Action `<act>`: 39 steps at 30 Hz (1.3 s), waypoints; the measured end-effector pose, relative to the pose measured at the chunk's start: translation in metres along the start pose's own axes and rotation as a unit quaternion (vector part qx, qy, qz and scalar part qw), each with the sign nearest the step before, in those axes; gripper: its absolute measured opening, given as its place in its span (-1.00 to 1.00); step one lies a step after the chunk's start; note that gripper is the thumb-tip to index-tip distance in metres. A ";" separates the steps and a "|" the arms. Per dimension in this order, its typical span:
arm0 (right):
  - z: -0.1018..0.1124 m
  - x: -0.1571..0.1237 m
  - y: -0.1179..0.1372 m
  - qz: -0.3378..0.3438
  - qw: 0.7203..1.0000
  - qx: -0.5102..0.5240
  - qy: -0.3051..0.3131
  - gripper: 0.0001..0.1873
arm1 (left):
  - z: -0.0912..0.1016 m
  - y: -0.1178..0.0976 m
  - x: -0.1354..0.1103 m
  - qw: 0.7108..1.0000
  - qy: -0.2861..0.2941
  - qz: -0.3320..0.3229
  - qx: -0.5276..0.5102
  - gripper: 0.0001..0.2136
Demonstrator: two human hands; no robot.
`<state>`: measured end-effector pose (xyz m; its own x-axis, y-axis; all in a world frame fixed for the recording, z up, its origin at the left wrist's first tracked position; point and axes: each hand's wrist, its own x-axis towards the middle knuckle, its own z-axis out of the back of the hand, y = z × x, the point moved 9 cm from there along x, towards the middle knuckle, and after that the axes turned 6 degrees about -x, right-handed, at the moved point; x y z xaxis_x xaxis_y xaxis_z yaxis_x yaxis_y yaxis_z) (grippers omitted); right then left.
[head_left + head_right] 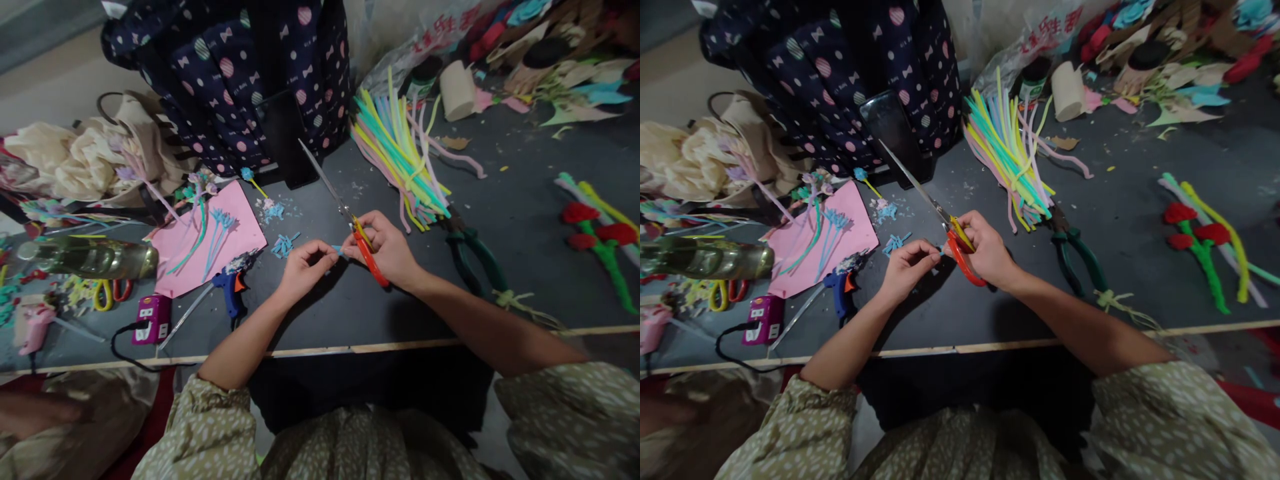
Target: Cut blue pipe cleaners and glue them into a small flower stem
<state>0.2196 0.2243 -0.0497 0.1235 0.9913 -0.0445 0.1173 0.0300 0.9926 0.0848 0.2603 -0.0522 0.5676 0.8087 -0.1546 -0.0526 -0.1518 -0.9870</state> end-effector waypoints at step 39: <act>0.035 -0.003 0.006 0.037 0.997 -0.058 -0.044 -0.54 | 0.026 0.009 0.012 0.937 -0.022 0.053 -0.346 -0.76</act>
<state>0.2546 0.2167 -0.0473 0.2136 0.9766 0.0255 -0.0092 -0.0241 0.9997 0.0700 0.2837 -0.0646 0.5548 0.7882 -0.2663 0.4462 -0.5520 -0.7044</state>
